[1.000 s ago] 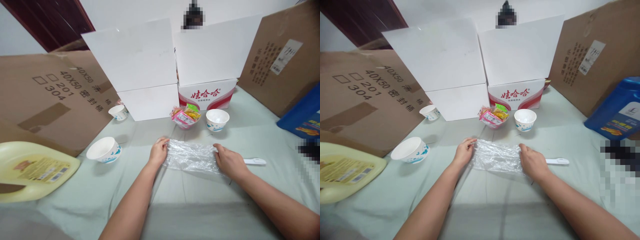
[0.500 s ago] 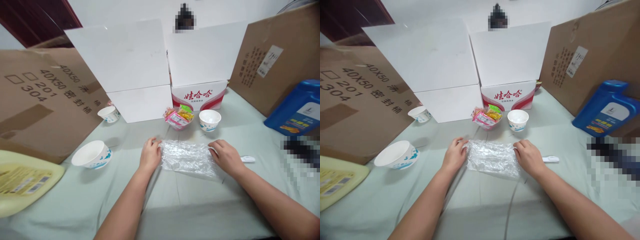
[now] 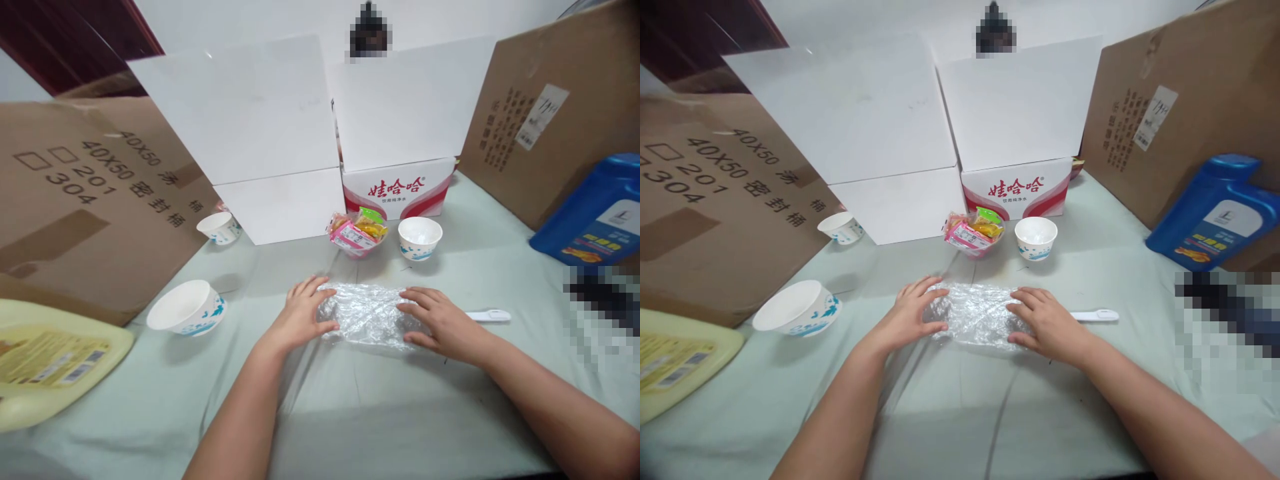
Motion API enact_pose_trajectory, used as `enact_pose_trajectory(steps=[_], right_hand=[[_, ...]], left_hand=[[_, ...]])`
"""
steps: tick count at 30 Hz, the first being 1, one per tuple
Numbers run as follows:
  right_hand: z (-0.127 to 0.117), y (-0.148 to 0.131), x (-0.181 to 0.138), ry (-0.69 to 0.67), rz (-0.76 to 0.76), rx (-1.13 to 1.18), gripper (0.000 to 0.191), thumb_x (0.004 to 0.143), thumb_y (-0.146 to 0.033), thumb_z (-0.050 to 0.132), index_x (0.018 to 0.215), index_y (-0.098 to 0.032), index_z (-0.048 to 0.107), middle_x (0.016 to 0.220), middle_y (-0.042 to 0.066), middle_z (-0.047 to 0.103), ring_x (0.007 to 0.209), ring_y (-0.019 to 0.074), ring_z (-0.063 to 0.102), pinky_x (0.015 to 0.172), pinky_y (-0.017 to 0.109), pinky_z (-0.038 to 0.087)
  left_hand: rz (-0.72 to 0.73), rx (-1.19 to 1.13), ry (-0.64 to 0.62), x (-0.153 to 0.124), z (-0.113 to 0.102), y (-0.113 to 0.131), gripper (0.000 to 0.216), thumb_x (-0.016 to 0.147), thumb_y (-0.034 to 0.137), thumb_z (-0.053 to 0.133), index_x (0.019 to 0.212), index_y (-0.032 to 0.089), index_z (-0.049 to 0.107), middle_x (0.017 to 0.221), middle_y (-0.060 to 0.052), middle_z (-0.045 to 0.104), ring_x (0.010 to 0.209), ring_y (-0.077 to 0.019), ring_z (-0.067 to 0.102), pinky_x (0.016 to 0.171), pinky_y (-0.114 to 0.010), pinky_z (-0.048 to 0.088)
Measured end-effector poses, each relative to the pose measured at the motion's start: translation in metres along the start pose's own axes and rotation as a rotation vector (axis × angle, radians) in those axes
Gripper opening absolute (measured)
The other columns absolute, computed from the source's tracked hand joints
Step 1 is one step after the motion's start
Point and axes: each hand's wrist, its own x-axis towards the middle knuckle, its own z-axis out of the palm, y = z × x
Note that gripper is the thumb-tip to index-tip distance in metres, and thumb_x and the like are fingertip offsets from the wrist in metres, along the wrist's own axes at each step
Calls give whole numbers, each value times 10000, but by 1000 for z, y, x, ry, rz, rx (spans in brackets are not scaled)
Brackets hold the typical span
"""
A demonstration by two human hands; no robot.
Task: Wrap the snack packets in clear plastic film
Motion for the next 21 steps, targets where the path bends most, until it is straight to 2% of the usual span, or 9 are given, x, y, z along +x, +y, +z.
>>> enact_pose_trajectory(steps=[1,3,5,8,12,15,18,21], right_hand=[[-5,-5,-1,-24,-58,51,472,868,-485,595,1237,-190,591,1285,145,574,1218,287,487,998,453,407],[-13,-13,-3,-138,-130,133,431,807,-474,673,1146,-211,629,1126,102,629,1063,251,552,907,391,451],[-17,-17,-4,-244,-121,160,283,783,-367,711,1014,-212,658,985,62,641,949,221,570,820,336,460],[-19,-15,-4,-294,-72,158,65,806,-172,635,864,-196,653,882,38,632,875,186,570,764,288,439],[-19,-9,-3,-304,-94,185,151,782,-66,546,730,-188,618,801,30,617,794,165,561,713,273,419],[-21,-7,-5,-274,-126,257,155,742,-48,541,726,-189,602,823,31,620,814,169,561,721,276,419],[-26,-2,-10,-268,-113,366,170,736,-61,540,806,-198,610,899,28,643,860,169,576,757,277,429],[-30,5,-13,-341,-8,448,143,781,-112,519,848,-211,596,845,1,657,742,143,582,658,251,424]], left_hand=[[54,-27,-9,-2,-3,3,465,696,404,770,1126,272,651,1400,-77,482,1338,-314,358,1108,-461,260],[135,-77,-121,-5,-5,8,308,668,373,794,938,263,695,1206,-49,581,1188,-267,479,1013,-372,374],[120,-71,-230,-7,-5,9,274,603,326,833,825,245,695,1041,-35,599,1049,-248,528,904,-332,428],[35,-5,-261,-9,-6,6,239,556,246,837,737,220,682,953,-34,581,969,-247,527,832,-325,435],[11,43,-305,-11,-11,5,109,605,139,726,677,205,677,955,-44,584,950,-239,520,832,-334,420],[39,27,-302,-13,-17,6,130,622,73,599,639,190,653,941,-43,594,941,-221,527,846,-327,413],[53,-148,-329,-17,-25,4,131,643,91,535,689,184,615,881,-25,609,889,-192,549,822,-301,425],[-34,-429,-387,-21,-32,-1,80,695,164,510,750,185,564,774,4,601,758,-160,557,710,-267,440]])
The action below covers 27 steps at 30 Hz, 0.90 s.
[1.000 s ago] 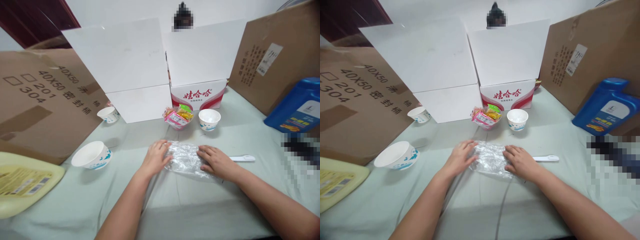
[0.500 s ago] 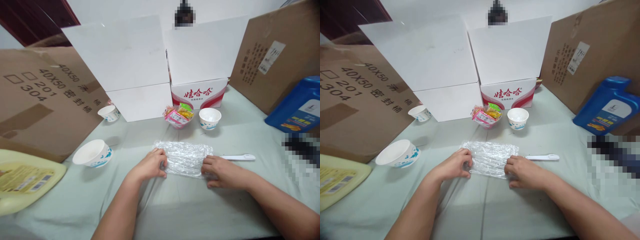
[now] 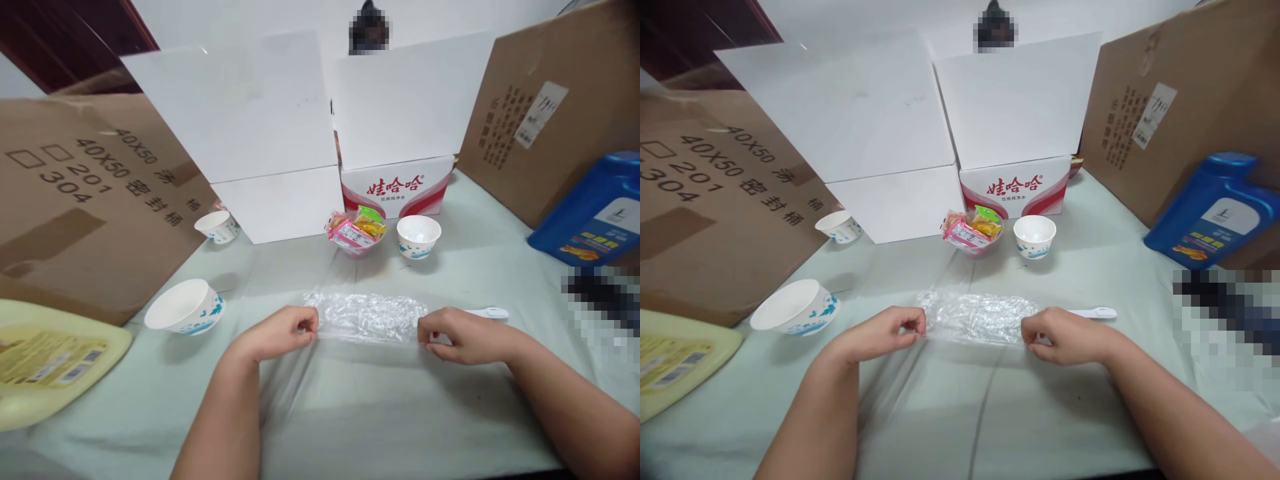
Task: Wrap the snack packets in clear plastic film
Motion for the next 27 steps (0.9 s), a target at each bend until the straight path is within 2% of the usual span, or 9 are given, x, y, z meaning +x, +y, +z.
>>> enact_pose_trajectory(steps=[4,6,8,11,17,20,23,24,27], right_hand=[[1,8,6,75,187,140,90,879,-212,454,838,-221,535,740,-26,657,632,129,574,571,231,403],[6,13,14,223,296,108,127,916,-255,419,863,-223,529,753,-16,669,654,141,594,596,242,414],[14,17,24,359,408,-64,155,936,-268,402,903,-218,544,789,6,684,686,163,610,618,261,405],[26,22,37,401,513,-371,174,950,-260,406,967,-203,570,873,46,703,738,195,633,619,280,371],[37,30,42,414,461,-562,181,948,-267,449,957,-189,612,918,64,675,818,211,625,659,296,397],[37,33,42,475,380,-569,172,933,-254,476,923,-182,632,916,82,646,910,231,594,752,311,431],[36,36,42,499,339,-552,172,923,-243,489,923,-169,644,911,97,636,919,247,578,797,340,452],[36,36,41,502,333,-544,184,926,-245,483,936,-162,647,911,101,636,911,251,577,803,352,458],[36,36,39,531,286,-522,241,918,-300,521,1056,-140,637,981,127,635,943,270,566,830,389,469]], left_hand=[[-45,-244,81,5,-1,-9,78,744,257,518,786,191,514,692,26,573,660,-141,553,622,-244,427],[-73,-159,228,14,2,-16,107,770,290,509,806,192,529,667,28,568,619,-138,534,583,-237,399],[-109,19,368,24,6,-23,125,799,304,493,812,195,552,668,23,578,609,-142,526,570,-238,375],[-181,256,451,38,12,-27,124,840,286,486,851,209,583,732,10,634,665,-158,566,607,-249,372],[-426,538,531,44,10,-26,204,882,317,541,1046,218,614,952,-57,688,874,-234,638,693,-288,419],[-558,642,713,37,5,-23,257,879,267,546,1110,172,610,1072,-115,642,994,-277,609,767,-325,448],[-503,716,875,33,16,-6,235,904,225,498,1095,158,617,1097,-124,609,1050,-274,572,833,-333,452],[-429,713,850,33,23,2,229,926,235,465,1083,173,620,1086,-108,611,1021,-255,580,837,-327,455],[-246,672,586,38,46,24,267,931,349,495,1121,205,617,1080,-87,613,1042,-251,565,861,-334,460]])
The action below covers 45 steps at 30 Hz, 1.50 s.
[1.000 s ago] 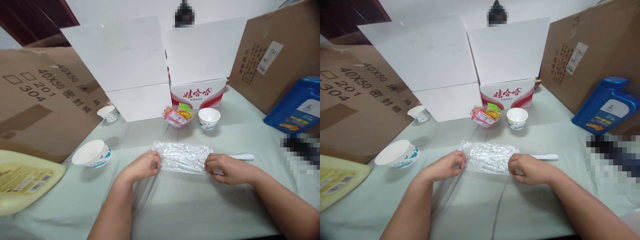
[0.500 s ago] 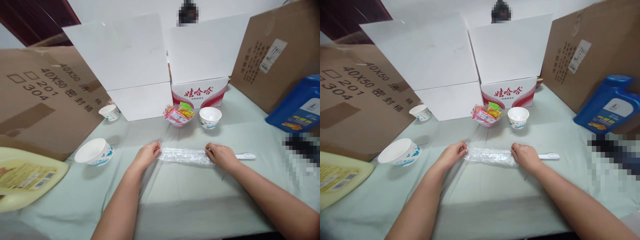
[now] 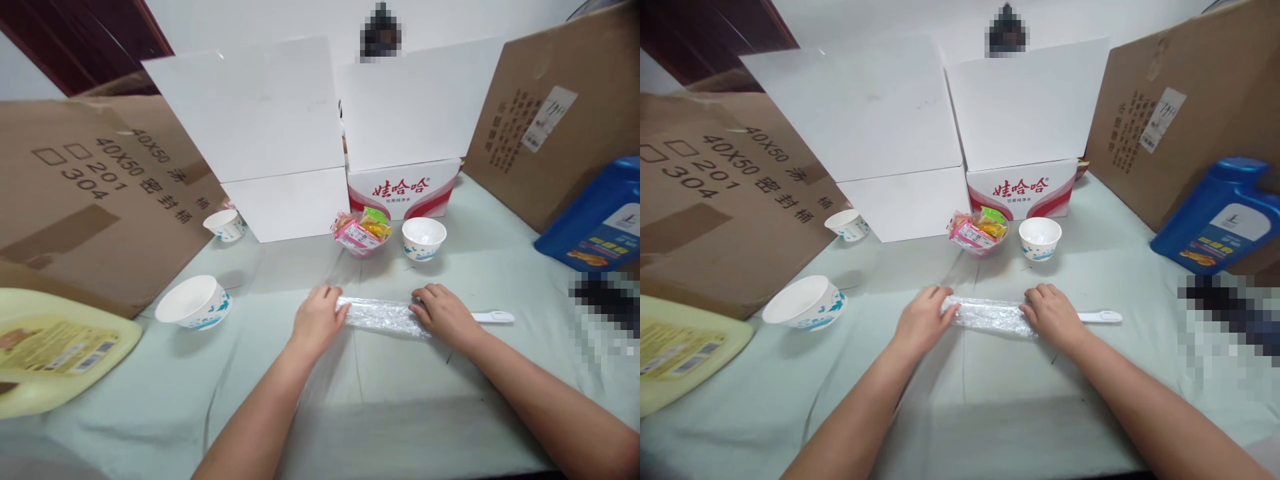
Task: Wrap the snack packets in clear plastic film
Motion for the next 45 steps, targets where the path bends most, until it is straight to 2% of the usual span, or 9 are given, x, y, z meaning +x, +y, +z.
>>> enact_pose_trajectory(steps=[7,11,14,18,24,30,33,39,45], right_hand=[[-9,2,-5,-56,-265,88,197,893,-289,558,1040,-221,670,1027,110,627,958,245,571,836,400,483],[-28,6,-7,12,-289,173,308,894,-370,563,1158,-226,627,1209,142,576,1101,280,528,904,452,466],[-40,4,-9,-152,-447,272,424,806,-456,676,1167,-240,626,1260,118,567,1165,285,494,954,447,439],[-33,-3,-6,-273,-450,283,176,875,-228,579,1024,-222,673,1056,81,662,993,220,568,877,381,461],[-41,-30,-15,-115,-539,195,220,824,-67,466,902,-185,635,1147,117,645,1165,288,499,967,485,380],[-101,-55,-46,-554,-660,615,228,856,-115,484,990,-220,635,879,29,691,874,161,610,843,282,460],[-104,-41,-41,-657,-567,769,231,929,-187,442,1006,-206,659,877,41,697,812,143,623,760,246,473],[-47,-7,-5,-318,20,725,221,914,-284,471,1026,-182,630,787,15,666,656,132,582,610,241,455],[-3,-1,15,-157,64,439,132,842,-247,600,948,-188,651,819,24,684,709,146,613,667,251,443]], left_hand=[[30,26,-281,-2,-1,-5,599,808,512,645,1323,237,514,1264,-126,539,1174,-323,481,934,-415,443],[43,-4,-233,-3,-8,-9,508,812,411,667,1264,203,564,1238,-132,566,1169,-320,489,969,-416,419],[87,-14,-169,-9,-9,3,321,880,332,581,1168,195,622,1174,-127,591,1119,-308,511,943,-417,428],[120,-48,-228,-14,-5,16,281,887,297,562,1148,220,631,1124,-116,607,1077,-301,525,878,-402,457],[149,-35,-243,-17,4,17,455,876,335,581,1314,224,525,1344,-151,519,1246,-338,462,1005,-481,387],[790,-354,-504,-33,5,39,632,836,272,634,1415,348,392,1535,-44,351,1440,-317,230,1131,-624,133],[1002,-477,-592,-38,6,48,518,834,223,621,1320,358,505,1494,-5,421,1445,-300,224,1134,-644,48],[999,-534,-631,-36,8,49,541,817,200,623,1329,335,510,1401,-44,533,1438,-304,243,1137,-635,5],[976,-611,-700,-30,2,49,602,847,344,623,1409,365,406,1426,-43,509,1441,-318,226,1122,-643,-41]])
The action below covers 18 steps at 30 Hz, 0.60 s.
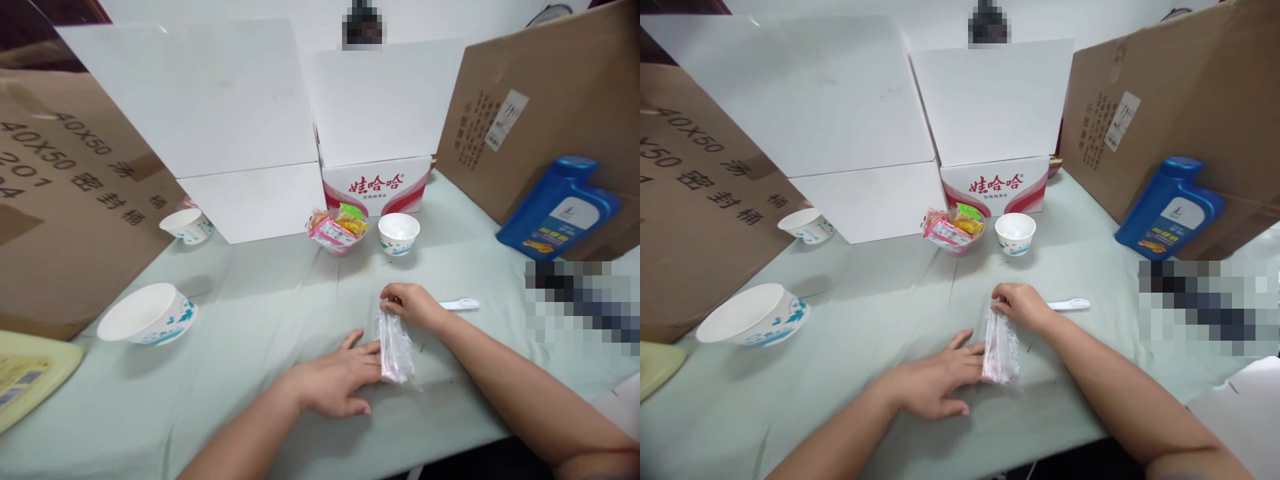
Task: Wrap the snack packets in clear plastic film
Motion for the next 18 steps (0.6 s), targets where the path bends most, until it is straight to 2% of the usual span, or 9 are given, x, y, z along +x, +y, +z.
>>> enact_pose_trajectory(steps=[3,5,6,8,11,15,18], right_hand=[[-8,0,-1,132,-19,-177,122,864,-241,584,945,-181,652,902,57,680,763,166,612,708,276,441],[-20,-5,-10,256,-27,-169,137,897,-254,539,931,-176,647,911,69,670,781,170,606,719,284,448],[-25,-9,-17,267,-49,-125,153,910,-267,523,920,-178,646,892,65,664,767,164,602,709,278,453],[-33,-20,-29,136,-134,-30,165,918,-288,518,918,-190,651,860,49,657,736,149,598,686,261,466],[-28,-33,-38,-134,-259,-74,158,877,-250,590,1005,-201,669,950,67,660,865,184,606,768,293,486],[-10,-31,-35,-167,-297,-228,259,837,-255,660,1085,-180,663,1062,113,626,997,237,549,885,376,468],[-5,-25,-32,-155,-324,-246,292,845,-296,657,1116,-187,649,1093,114,606,1023,238,528,907,388,460]], left_hand=[[-3,-15,-4,1,0,-1,598,857,382,615,1414,365,399,1436,-43,499,1447,-318,207,1124,-636,-53],[-1,-18,-5,0,1,-2,610,851,392,623,1417,358,399,1434,-47,500,1450,-323,194,1123,-641,-49],[1,-20,-3,0,1,-3,616,847,395,627,1418,354,399,1433,-48,502,1450,-326,192,1124,-641,-47],[4,-24,0,0,2,-4,623,842,392,632,1419,350,399,1434,-46,500,1449,-327,197,1129,-637,-38],[-2,-20,1,0,3,-5,650,837,372,639,1432,357,377,1451,-42,480,1451,-321,194,1135,-633,-25],[-4,11,10,1,2,-3,744,813,368,665,1467,341,310,1488,-51,429,1451,-325,192,1136,-644,5],[-5,30,36,-1,1,-1,698,806,365,675,1434,329,372,1456,-52,472,1433,-320,250,1146,-634,45]])
